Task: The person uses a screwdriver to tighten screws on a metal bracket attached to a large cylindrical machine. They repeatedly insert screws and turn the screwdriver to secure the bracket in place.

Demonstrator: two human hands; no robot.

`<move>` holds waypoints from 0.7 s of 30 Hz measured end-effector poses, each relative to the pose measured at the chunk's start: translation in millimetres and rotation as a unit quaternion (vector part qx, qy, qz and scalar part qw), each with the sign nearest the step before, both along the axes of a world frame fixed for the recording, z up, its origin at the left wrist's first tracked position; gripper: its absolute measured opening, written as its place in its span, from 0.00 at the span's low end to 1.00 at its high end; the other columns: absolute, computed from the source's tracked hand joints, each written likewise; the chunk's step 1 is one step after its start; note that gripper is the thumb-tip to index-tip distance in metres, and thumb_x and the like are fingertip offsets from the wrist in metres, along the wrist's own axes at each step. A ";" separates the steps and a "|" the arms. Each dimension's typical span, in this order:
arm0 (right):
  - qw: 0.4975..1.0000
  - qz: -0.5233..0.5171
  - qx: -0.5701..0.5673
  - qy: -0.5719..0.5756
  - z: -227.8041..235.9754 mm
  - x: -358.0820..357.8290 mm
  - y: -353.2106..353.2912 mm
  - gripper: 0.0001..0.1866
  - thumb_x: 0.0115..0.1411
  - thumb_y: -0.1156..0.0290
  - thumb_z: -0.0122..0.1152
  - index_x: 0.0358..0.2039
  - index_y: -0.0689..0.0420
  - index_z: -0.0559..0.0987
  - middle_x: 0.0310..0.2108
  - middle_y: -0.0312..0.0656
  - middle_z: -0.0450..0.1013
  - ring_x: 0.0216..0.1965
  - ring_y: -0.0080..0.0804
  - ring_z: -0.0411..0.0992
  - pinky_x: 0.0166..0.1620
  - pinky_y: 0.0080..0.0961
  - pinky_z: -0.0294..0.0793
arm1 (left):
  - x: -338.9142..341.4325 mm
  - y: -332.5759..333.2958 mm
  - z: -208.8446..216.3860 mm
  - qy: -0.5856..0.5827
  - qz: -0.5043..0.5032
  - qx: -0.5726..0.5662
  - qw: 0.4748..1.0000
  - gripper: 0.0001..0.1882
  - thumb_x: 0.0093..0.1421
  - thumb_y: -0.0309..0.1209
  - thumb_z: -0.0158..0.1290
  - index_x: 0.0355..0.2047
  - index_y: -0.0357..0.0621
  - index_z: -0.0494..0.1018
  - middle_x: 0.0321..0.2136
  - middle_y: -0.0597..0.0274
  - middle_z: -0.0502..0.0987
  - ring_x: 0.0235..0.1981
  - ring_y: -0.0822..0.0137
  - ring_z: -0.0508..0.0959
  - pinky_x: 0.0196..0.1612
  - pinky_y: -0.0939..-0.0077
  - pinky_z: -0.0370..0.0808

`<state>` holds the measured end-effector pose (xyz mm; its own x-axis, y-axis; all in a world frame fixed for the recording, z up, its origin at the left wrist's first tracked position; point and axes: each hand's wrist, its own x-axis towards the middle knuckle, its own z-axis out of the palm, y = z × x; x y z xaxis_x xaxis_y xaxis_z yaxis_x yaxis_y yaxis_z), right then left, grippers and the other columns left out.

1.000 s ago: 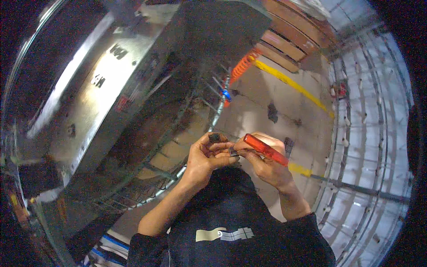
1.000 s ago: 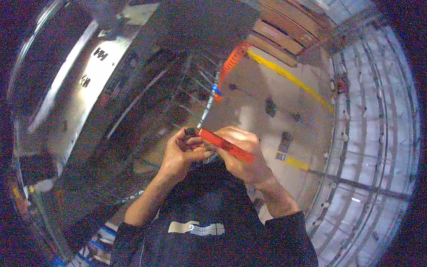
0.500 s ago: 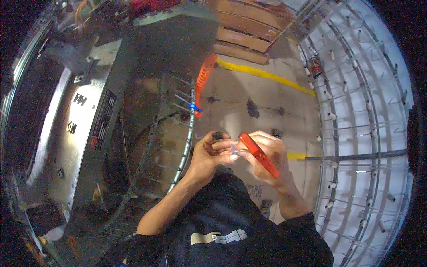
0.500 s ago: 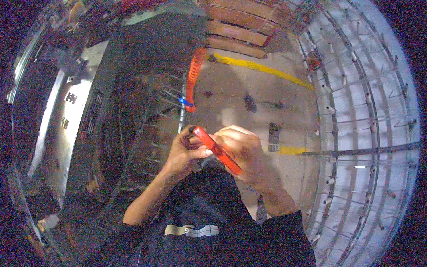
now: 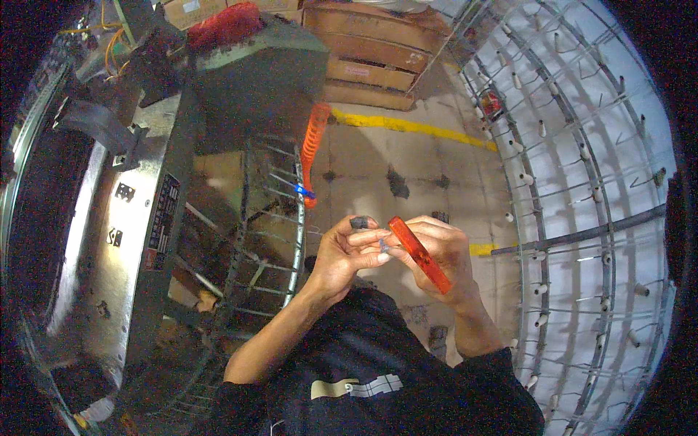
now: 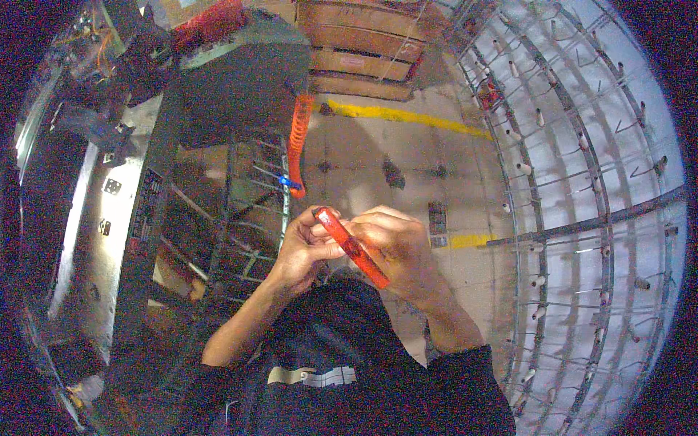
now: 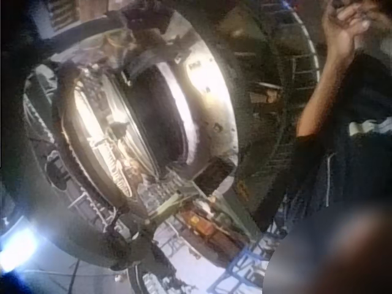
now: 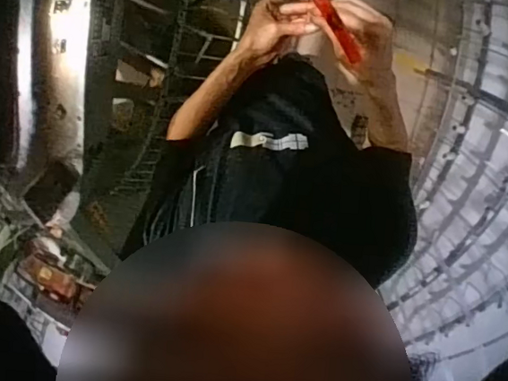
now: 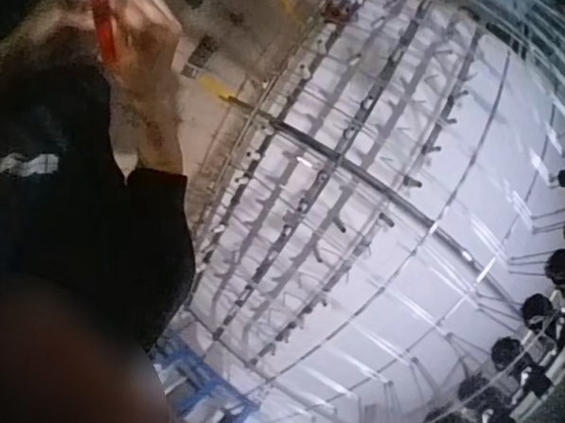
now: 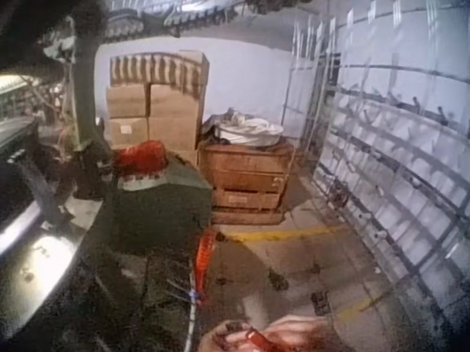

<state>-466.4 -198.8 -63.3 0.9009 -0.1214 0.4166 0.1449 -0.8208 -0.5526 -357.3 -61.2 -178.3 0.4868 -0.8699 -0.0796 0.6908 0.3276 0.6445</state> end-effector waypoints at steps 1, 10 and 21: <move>1.000 -0.002 0.000 -0.002 -0.4 -0.6 0.8 0.11 0.53 0.76 0.74 0.38 0.59 0.85 0.35 0.44 0.83 0.37 0.43 0.82 0.41 0.34 0.81 | 0.1 0.9 0.2 0.002 -0.001 -0.003 1.000 0.29 0.52 0.10 0.64 0.53 0.43 0.73 0.48 0.54 0.83 0.48 0.60 0.84 0.55 0.63 0.83; 0.998 0.009 -0.008 -0.055 -6.8 21.6 20.8 0.10 0.53 0.82 0.68 0.37 0.61 0.84 0.35 0.47 0.82 0.39 0.46 0.81 0.45 0.38 0.81 | 14.4 21.6 11.0 -0.191 0.108 0.133 0.967 0.28 0.52 0.17 0.70 0.52 0.39 0.72 0.47 0.55 0.83 0.47 0.63 0.84 0.53 0.65 0.82; 0.962 0.252 0.004 -0.104 2.1 176.9 122.9 0.14 0.55 0.84 0.62 0.42 0.61 0.82 0.43 0.47 0.81 0.49 0.48 0.80 0.55 0.42 0.79 | 74.9 157.2 89.5 -0.329 0.442 0.291 0.782 0.16 0.58 0.13 0.60 0.47 0.34 0.76 0.45 0.55 0.84 0.46 0.67 0.84 0.54 0.70 0.81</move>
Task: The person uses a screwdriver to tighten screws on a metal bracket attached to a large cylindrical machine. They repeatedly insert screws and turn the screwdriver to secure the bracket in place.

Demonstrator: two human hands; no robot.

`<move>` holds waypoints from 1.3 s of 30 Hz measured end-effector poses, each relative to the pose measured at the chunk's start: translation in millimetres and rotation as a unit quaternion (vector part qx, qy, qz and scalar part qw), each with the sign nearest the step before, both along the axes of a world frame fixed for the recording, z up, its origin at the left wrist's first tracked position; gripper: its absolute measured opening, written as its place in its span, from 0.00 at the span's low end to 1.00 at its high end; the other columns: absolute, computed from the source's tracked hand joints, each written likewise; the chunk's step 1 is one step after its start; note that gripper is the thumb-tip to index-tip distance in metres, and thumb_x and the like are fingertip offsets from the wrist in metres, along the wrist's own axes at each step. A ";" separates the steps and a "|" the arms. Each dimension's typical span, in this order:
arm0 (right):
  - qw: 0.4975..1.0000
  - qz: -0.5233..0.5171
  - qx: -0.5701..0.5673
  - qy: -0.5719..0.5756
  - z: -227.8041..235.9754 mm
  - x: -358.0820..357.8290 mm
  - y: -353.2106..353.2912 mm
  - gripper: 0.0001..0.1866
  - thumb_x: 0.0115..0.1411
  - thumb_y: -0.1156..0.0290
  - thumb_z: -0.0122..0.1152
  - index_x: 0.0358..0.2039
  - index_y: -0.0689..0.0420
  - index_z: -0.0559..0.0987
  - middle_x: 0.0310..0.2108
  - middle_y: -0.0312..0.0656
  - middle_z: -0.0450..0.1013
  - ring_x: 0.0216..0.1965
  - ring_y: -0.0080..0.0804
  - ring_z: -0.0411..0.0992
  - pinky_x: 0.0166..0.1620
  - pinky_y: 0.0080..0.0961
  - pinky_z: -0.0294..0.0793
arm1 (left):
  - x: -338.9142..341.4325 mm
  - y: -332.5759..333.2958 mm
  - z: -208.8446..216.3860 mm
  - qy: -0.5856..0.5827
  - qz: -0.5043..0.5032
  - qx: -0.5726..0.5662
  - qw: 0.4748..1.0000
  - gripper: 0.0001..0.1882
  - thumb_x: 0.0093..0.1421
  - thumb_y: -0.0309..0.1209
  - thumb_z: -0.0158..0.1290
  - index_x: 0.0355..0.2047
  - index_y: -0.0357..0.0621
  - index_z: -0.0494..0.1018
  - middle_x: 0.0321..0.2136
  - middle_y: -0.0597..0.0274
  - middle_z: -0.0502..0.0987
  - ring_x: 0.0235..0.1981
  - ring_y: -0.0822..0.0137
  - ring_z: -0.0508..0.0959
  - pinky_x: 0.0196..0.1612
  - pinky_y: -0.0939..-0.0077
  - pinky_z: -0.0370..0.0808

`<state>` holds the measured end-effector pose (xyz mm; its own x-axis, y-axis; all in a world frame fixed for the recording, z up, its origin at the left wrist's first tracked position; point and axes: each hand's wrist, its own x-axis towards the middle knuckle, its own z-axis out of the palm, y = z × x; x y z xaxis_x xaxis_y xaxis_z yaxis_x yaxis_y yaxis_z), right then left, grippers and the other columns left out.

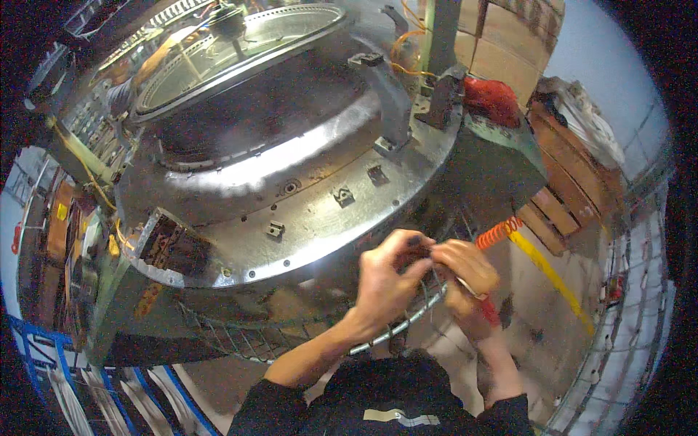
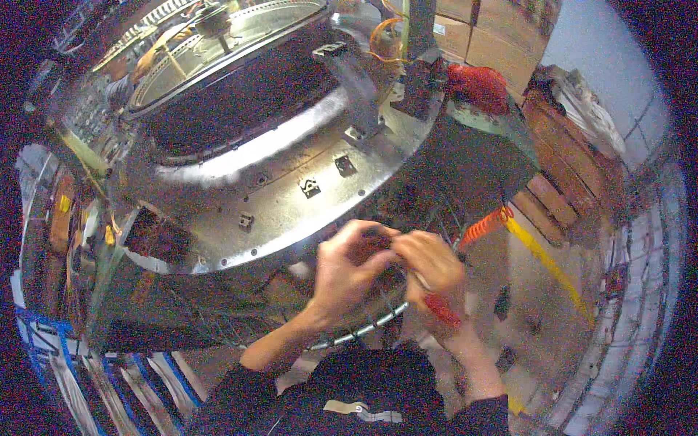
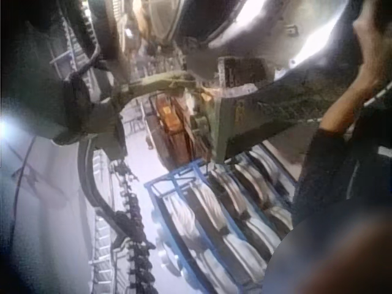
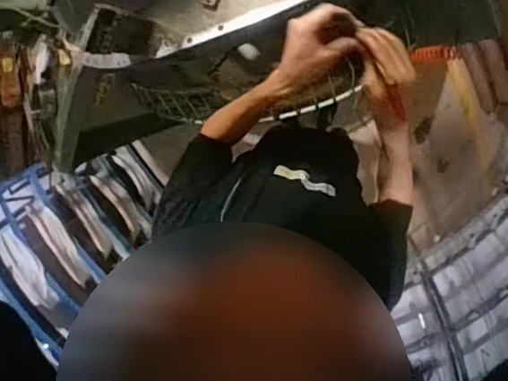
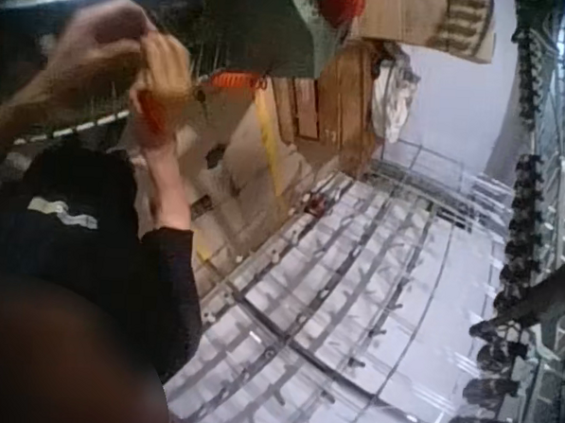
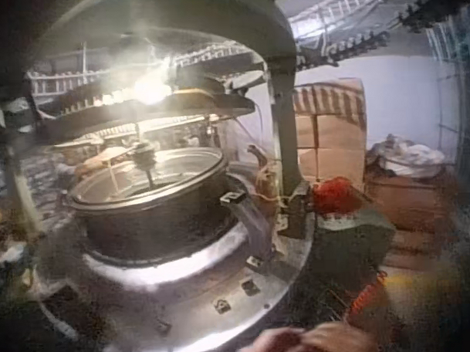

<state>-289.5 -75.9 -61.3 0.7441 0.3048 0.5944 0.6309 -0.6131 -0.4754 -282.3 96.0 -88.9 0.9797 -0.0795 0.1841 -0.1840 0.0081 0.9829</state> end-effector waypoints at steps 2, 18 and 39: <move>0.996 0.090 0.016 -0.001 4.7 27.8 26.2 0.15 0.55 0.81 0.65 0.45 0.59 0.82 0.46 0.44 0.80 0.52 0.46 0.78 0.55 0.40 0.79 | 7.0 29.6 13.9 -0.021 0.077 0.049 0.996 0.15 0.59 0.13 0.59 0.47 0.34 0.77 0.44 0.56 0.84 0.46 0.67 0.84 0.52 0.71 0.81; 0.969 0.244 -0.015 -0.023 8.9 125.9 113.3 0.06 0.53 0.73 0.60 0.30 0.60 0.73 0.28 0.52 0.73 0.36 0.55 0.74 0.40 0.49 0.77 | 52.5 117.8 58.7 -0.022 0.189 0.261 0.947 0.27 0.54 0.13 0.55 0.56 0.36 0.74 0.48 0.49 0.85 0.49 0.62 0.85 0.52 0.68 0.81; 0.957 0.264 -0.037 0.117 11.7 147.5 80.0 0.09 0.62 0.68 0.69 0.41 0.56 0.84 0.36 0.46 0.80 0.41 0.47 0.80 0.48 0.39 0.77 | 85.5 165.7 78.4 0.026 0.145 0.229 0.962 0.19 0.53 0.21 0.69 0.46 0.36 0.78 0.35 0.49 0.87 0.38 0.65 0.87 0.42 0.71 0.82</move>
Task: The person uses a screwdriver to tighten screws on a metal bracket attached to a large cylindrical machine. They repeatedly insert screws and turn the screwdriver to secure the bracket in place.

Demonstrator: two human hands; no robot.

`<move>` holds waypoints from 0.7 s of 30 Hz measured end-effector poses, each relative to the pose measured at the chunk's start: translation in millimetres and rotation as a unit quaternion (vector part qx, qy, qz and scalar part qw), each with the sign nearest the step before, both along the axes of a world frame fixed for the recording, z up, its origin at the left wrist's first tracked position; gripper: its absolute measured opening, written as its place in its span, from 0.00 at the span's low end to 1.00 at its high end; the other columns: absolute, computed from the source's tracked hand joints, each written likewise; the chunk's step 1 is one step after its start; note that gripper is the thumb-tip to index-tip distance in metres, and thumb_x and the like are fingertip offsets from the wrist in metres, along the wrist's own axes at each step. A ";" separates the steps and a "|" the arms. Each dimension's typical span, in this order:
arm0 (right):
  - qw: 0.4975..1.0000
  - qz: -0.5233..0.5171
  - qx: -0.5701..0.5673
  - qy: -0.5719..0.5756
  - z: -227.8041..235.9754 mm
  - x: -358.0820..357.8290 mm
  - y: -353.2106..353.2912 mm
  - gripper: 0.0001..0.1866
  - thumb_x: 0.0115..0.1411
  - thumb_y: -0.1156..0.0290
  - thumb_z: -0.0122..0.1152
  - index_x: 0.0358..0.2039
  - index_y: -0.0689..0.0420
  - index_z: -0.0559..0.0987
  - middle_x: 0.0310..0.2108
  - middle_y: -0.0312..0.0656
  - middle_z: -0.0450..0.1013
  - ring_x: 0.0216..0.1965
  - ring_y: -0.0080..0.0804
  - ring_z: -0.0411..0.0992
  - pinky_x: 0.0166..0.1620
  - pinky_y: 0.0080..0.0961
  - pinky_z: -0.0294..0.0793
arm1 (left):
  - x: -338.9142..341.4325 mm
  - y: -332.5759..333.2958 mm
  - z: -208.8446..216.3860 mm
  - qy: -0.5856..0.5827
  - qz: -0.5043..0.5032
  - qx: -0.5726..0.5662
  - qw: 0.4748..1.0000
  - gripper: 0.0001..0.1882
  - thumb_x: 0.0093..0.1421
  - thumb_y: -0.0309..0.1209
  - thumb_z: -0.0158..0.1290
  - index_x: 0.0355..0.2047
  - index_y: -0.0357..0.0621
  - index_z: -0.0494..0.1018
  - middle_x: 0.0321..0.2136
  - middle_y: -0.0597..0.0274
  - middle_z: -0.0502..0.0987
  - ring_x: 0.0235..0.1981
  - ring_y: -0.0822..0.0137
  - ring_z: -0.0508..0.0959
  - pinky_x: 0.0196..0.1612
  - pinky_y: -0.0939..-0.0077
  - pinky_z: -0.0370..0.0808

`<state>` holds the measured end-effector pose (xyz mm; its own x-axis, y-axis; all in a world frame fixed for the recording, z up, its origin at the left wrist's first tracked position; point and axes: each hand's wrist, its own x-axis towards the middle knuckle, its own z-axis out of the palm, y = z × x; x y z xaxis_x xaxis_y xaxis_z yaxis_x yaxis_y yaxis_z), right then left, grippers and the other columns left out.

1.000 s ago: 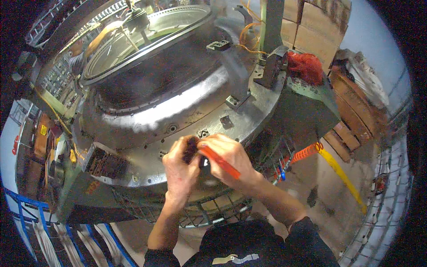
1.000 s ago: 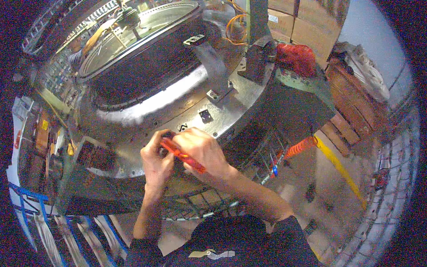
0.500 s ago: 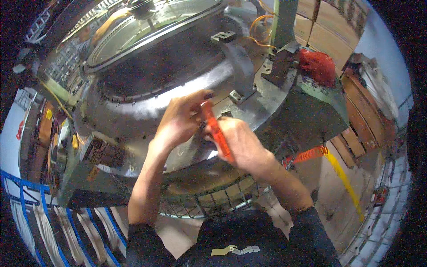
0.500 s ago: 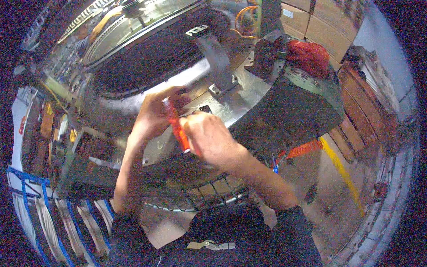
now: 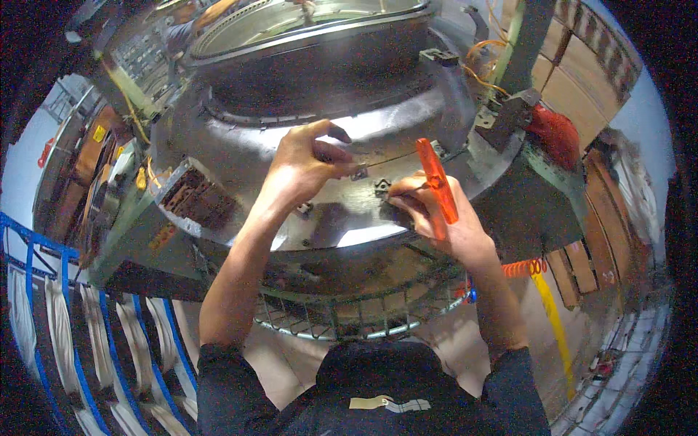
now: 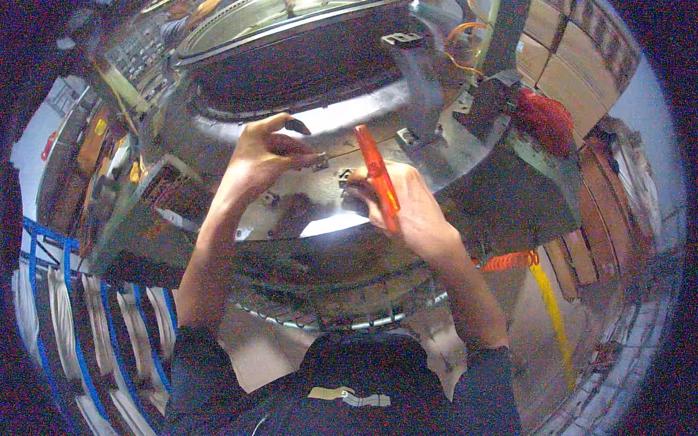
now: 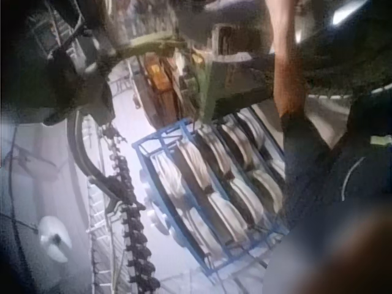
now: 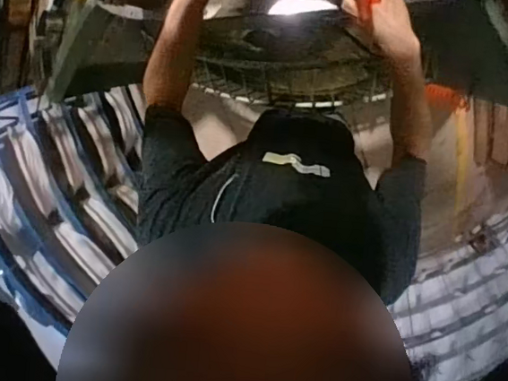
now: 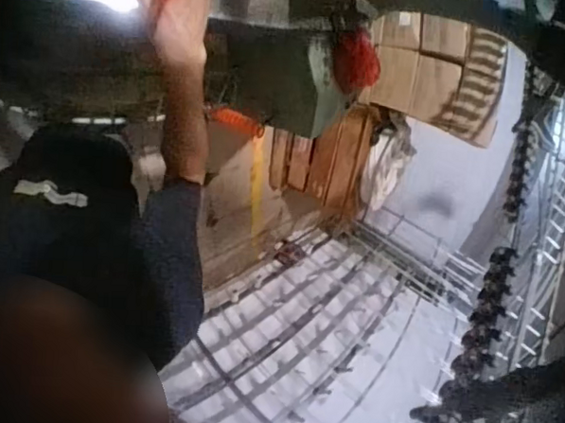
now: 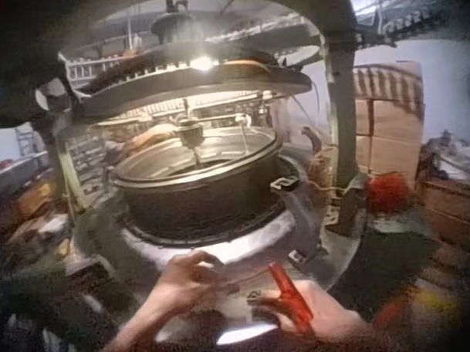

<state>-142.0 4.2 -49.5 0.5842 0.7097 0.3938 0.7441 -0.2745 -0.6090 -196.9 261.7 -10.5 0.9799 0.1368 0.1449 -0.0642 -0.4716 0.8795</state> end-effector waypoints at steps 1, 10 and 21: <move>1.000 0.004 0.003 0.026 -0.5 0.2 -0.9 0.09 0.61 0.69 0.69 0.41 0.56 0.83 0.36 0.46 0.80 0.41 0.47 0.80 0.48 0.39 0.77 | -7.9 8.2 -0.4 0.033 0.012 -0.008 0.999 0.19 0.54 0.22 0.69 0.46 0.36 0.78 0.36 0.49 0.87 0.38 0.65 0.87 0.43 0.70 0.82; 0.994 0.045 0.039 -0.092 0.0 3.5 7.1 0.07 0.61 0.79 0.65 0.40 0.59 0.80 0.38 0.45 0.80 0.43 0.45 0.79 0.49 0.37 0.76 | -56.3 47.8 -8.6 -0.070 0.040 0.060 0.995 0.23 0.53 0.20 0.64 0.51 0.35 0.78 0.38 0.49 0.86 0.39 0.61 0.86 0.45 0.66 0.82; 0.999 0.015 0.041 -0.018 13.1 6.1 20.1 0.04 0.60 0.82 0.62 0.36 0.65 0.81 0.31 0.44 0.80 0.36 0.37 0.81 0.42 0.30 0.77 | -78.6 45.1 -42.2 -0.141 -0.061 0.099 0.983 0.27 0.50 0.20 0.65 0.53 0.37 0.75 0.39 0.52 0.79 0.41 0.55 0.82 0.46 0.62 0.79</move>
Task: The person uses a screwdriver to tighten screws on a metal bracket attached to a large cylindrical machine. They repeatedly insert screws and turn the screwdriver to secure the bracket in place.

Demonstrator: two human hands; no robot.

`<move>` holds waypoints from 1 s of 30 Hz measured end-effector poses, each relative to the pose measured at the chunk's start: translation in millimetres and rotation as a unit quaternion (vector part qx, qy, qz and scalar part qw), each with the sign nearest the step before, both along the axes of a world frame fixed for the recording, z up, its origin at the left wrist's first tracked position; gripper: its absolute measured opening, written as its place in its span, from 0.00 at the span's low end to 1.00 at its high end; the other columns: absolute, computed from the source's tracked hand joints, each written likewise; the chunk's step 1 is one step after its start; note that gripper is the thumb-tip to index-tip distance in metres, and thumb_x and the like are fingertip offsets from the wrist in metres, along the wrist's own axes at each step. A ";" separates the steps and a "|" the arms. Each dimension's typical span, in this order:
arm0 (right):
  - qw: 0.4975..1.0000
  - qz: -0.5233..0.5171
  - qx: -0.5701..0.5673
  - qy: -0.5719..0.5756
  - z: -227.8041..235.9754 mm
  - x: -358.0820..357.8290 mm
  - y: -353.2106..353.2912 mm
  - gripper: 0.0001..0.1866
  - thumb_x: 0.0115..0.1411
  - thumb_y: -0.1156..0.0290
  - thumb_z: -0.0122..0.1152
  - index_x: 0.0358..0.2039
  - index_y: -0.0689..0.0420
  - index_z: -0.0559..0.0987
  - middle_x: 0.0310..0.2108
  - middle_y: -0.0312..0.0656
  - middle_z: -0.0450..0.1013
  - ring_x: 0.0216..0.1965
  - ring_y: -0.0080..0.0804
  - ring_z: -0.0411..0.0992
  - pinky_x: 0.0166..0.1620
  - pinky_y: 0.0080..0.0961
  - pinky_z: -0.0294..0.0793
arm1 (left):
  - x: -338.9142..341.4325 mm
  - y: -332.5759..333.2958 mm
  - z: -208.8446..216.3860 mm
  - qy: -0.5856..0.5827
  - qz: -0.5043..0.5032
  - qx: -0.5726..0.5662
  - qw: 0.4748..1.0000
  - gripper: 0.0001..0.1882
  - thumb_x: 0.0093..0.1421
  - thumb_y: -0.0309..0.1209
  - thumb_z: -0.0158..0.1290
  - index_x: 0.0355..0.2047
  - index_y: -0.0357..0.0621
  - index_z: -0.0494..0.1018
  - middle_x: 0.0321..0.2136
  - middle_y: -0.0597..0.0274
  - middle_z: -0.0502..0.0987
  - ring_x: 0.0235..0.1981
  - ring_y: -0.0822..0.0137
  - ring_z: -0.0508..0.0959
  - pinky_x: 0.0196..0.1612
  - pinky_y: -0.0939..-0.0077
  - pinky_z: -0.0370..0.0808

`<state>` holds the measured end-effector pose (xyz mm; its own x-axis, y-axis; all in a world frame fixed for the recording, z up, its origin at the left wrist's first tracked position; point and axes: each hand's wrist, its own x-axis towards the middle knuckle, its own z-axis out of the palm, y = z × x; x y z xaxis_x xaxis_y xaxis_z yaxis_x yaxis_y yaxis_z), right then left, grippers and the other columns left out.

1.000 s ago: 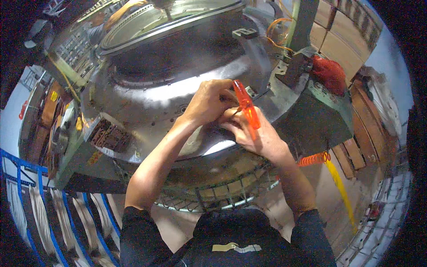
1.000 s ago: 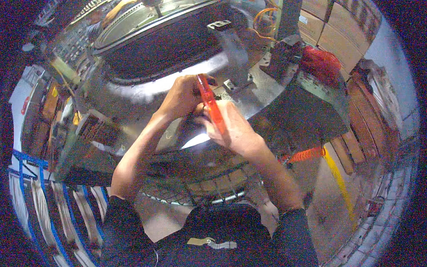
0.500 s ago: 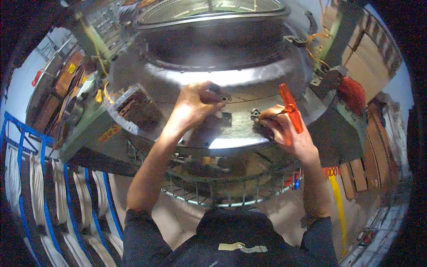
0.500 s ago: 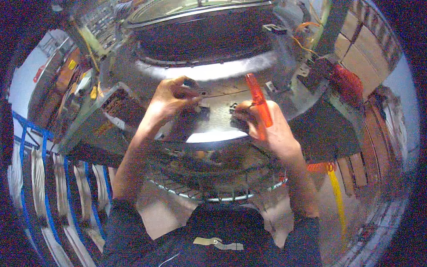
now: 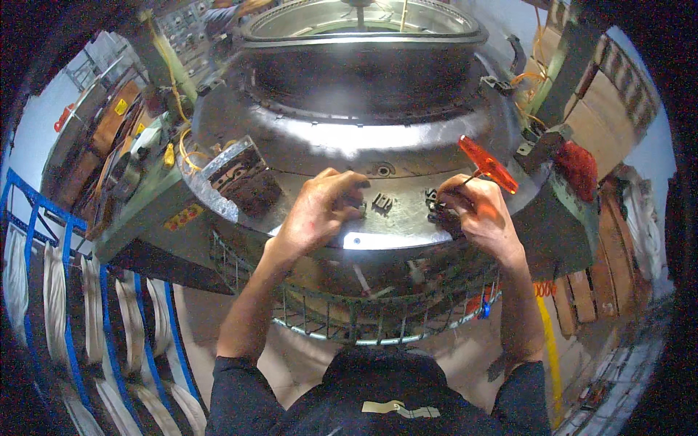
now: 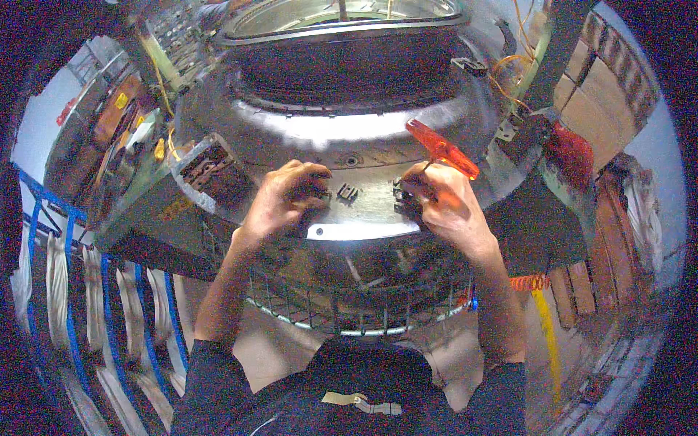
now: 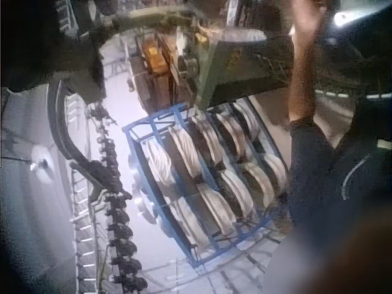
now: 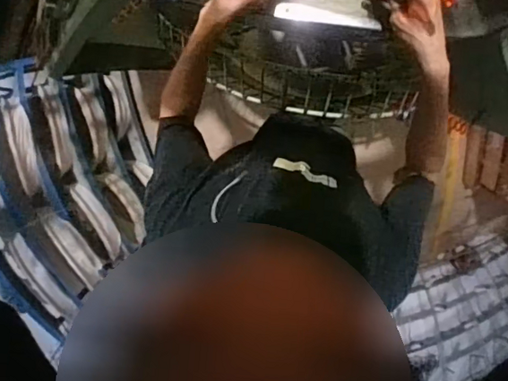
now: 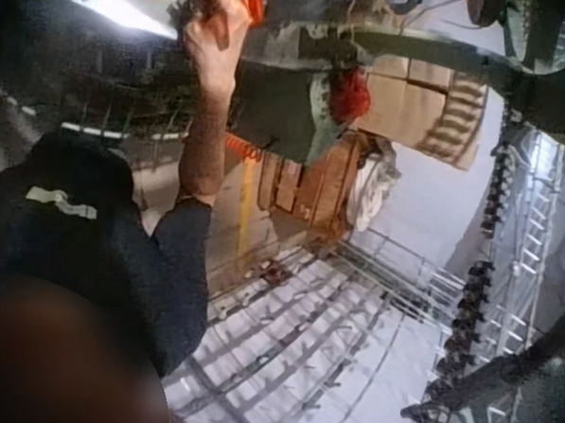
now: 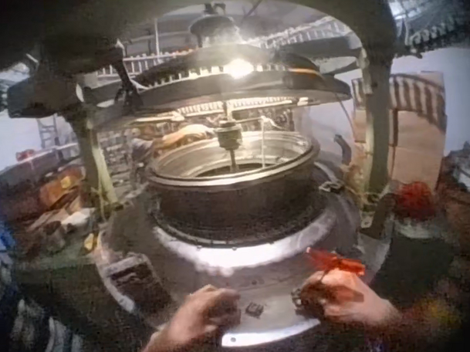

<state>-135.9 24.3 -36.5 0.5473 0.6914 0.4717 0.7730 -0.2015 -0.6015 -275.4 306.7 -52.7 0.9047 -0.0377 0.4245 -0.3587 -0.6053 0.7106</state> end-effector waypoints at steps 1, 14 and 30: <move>1.000 0.001 0.007 0.005 -0.3 -0.1 0.6 0.04 0.60 0.83 0.62 0.37 0.65 0.81 0.31 0.44 0.80 0.36 0.36 0.80 0.43 0.30 0.77 | -2.2 0.8 -0.4 -0.017 -0.011 -0.021 1.000 0.26 0.50 0.20 0.65 0.51 0.36 0.75 0.39 0.52 0.79 0.41 0.55 0.82 0.46 0.62 0.79; 0.995 -0.020 0.095 0.010 27.9 -49.6 5.5 0.06 0.61 0.88 0.58 0.35 0.66 0.81 0.37 0.47 0.80 0.40 0.34 0.80 0.45 0.29 0.78 | -65.1 -54.8 -8.1 0.063 0.051 -0.446 0.891 0.24 0.60 0.17 0.64 0.57 0.35 0.74 0.48 0.55 0.83 0.42 0.68 0.85 0.47 0.73 0.83; 0.859 -0.245 0.199 0.404 -107.5 -255.1 -125.4 0.05 0.68 0.84 0.56 0.38 0.68 0.81 0.40 0.50 0.80 0.44 0.37 0.79 0.50 0.33 0.80 | -129.9 -184.6 -122.7 0.384 -0.129 -0.648 0.645 0.22 0.70 0.22 0.52 0.62 0.39 0.61 0.58 0.34 0.74 0.54 0.41 0.81 0.57 0.49 0.82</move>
<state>-391.0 -101.1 -143.9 0.9862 0.1570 -0.0524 -0.0472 -0.0369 -0.9982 -405.3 122.1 -175.4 0.9012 -0.2934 -0.3189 0.4309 0.6845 0.5881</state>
